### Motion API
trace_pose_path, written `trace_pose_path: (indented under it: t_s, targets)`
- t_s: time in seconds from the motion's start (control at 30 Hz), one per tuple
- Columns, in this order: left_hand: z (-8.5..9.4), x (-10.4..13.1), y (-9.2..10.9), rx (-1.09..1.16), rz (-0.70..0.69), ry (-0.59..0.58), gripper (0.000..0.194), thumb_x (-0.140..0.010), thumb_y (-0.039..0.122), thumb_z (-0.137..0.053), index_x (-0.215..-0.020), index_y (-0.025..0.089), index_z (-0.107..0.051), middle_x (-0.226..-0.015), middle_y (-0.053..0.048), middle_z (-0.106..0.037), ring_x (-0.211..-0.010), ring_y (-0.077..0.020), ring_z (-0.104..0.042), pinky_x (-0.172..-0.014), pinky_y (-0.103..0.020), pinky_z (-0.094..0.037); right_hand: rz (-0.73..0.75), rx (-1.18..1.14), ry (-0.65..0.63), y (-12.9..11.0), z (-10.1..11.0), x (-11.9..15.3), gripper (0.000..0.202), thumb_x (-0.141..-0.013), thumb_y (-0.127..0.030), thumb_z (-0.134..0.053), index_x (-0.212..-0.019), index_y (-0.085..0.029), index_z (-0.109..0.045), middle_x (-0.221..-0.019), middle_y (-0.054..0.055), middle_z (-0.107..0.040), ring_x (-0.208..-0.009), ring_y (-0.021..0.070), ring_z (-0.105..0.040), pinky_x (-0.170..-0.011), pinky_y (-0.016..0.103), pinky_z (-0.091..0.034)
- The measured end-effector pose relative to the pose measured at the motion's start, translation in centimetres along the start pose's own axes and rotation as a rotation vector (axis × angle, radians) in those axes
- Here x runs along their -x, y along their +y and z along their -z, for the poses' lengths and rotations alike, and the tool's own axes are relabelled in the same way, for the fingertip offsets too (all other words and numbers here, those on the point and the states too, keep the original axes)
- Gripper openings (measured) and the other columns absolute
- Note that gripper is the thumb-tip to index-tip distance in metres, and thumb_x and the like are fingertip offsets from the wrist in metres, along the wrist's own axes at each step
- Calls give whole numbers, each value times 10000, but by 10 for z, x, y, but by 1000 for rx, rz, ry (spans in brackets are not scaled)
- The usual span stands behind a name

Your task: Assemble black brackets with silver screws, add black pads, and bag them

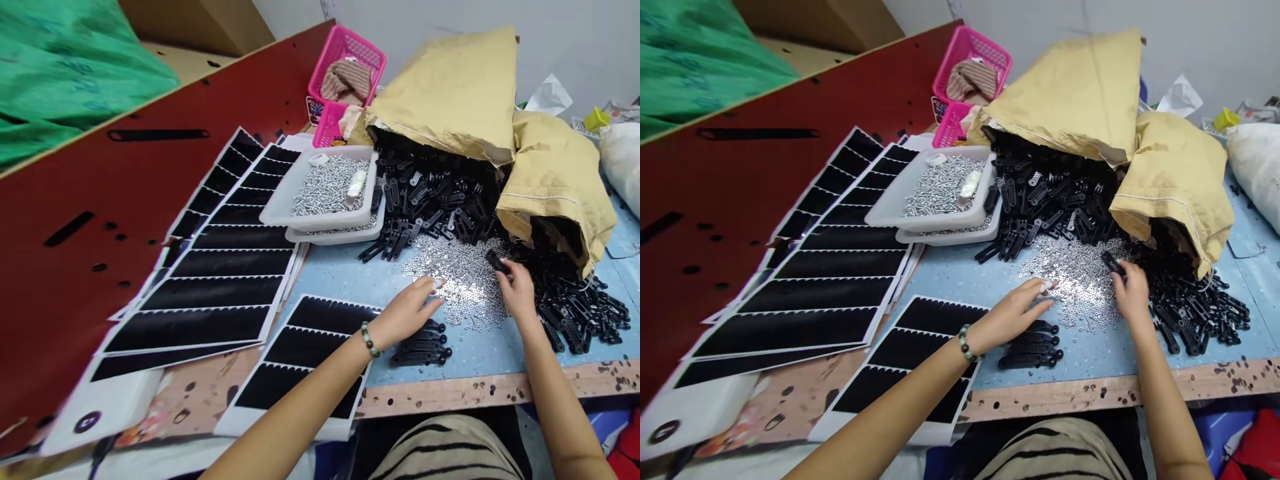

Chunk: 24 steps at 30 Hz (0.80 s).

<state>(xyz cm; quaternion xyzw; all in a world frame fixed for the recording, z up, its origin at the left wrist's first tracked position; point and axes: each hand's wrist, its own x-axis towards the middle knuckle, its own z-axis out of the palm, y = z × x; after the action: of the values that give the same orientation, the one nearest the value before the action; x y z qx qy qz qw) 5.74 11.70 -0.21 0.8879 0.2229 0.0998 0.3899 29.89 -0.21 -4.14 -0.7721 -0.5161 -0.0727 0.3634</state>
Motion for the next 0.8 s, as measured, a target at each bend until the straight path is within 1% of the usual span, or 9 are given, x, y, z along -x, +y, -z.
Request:
trace_pose_path:
  t_s: [0.1, 0.17, 0.23, 0.3, 0.37, 0.43, 0.53, 0.67, 0.8]
  targets:
    - [-14, -22, 15, 141, 21, 78, 507, -909, 400, -467, -1361, 204, -346, -1312, -106, -489, -1172, -223, -493, -945, -360, -437, 213, -184, -141, -34, 2, 12, 245, -896, -210, -475, -1120, -227, -573, -1062, 84, -641, -1006, 228, -557, -880, 413, -456]
    - [-21, -34, 20, 224, 32, -30, 423, -885, 371, -487, -1269, 197, -445, -1161, -78, -598, -1056, -217, -567, -885, -351, -461, 362, -219, -288, -48, 8, 16, 295, -893, -148, -444, -1140, -244, -573, -1089, 66, -643, -1055, 215, -546, -926, 410, -443]
    - [-24, -41, 20, 296, 59, -213, 254, -869, 334, -483, -1067, 190, -552, -890, -25, -660, -840, -190, -623, -779, -319, -481, 395, -229, -369, -42, 17, 12, 363, -885, -126, -419, -1207, -246, -539, -1133, 64, -629, -1088, 202, -543, -939, 395, -448]
    - [-23, -42, 17, 356, 131, -302, 169, -862, 330, -470, -903, 185, -546, -726, 5, -627, -698, -164, -612, -683, -286, -475, 280, -173, -317, -17, 25, 2, 403, -877, -141, -416, -1262, -226, -499, -1181, 82, -604, -1100, 206, -545, -932, 393, -458]
    - [-21, -39, 14, 399, 221, -252, 167, -868, 347, -441, -848, 190, -493, -671, 20, -576, -639, -146, -583, -623, -264, -460, 71, 8, -132, 18, 31, -14, 361, -881, -152, -403, -1207, -201, -549, -1139, 105, -615, -1055, 232, -553, -913, 427, -452]
    - [-19, -35, 13, 415, 265, -177, 164, -870, 360, -420, -865, 200, -456, -664, 33, -526, -594, -129, -538, -574, -249, -443, -56, 209, -136, 51, 30, -31, 251, -854, -197, -486, -1053, -183, -639, -1018, 126, -643, -975, 271, -556, -848, 448, -453]
    - [-16, -30, 15, 418, 266, -125, 169, -866, 375, -427, -881, 207, -432, -705, 31, -512, -575, -114, -505, -549, -242, -429, -74, 221, -170, 74, 24, -47, 161, -840, -267, -541, -793, -183, -670, -840, 121, -642, -871, 271, -557, -781, 422, -450]
    - [-14, -25, 16, 461, 255, -98, 152, -866, 355, -441, -868, 204, -421, -782, 8, -542, -644, -118, -550, -592, -241, -441, -58, 59, -192, 53, 14, -41, 325, -901, -403, -436, -763, -179, -626, -800, 95, -624, -784, 221, -568, -753, 369, -462]
    - [-16, -27, 19, 417, 273, -63, 133, -884, 339, -427, -882, 206, -430, -712, 29, -507, -597, -121, -508, -560, -242, -413, -297, -463, -287, -1, -3, -15, 336, -889, -487, -438, -923, -190, -592, -736, 18, -590, -642, 166, -577, -604, 292, -477]
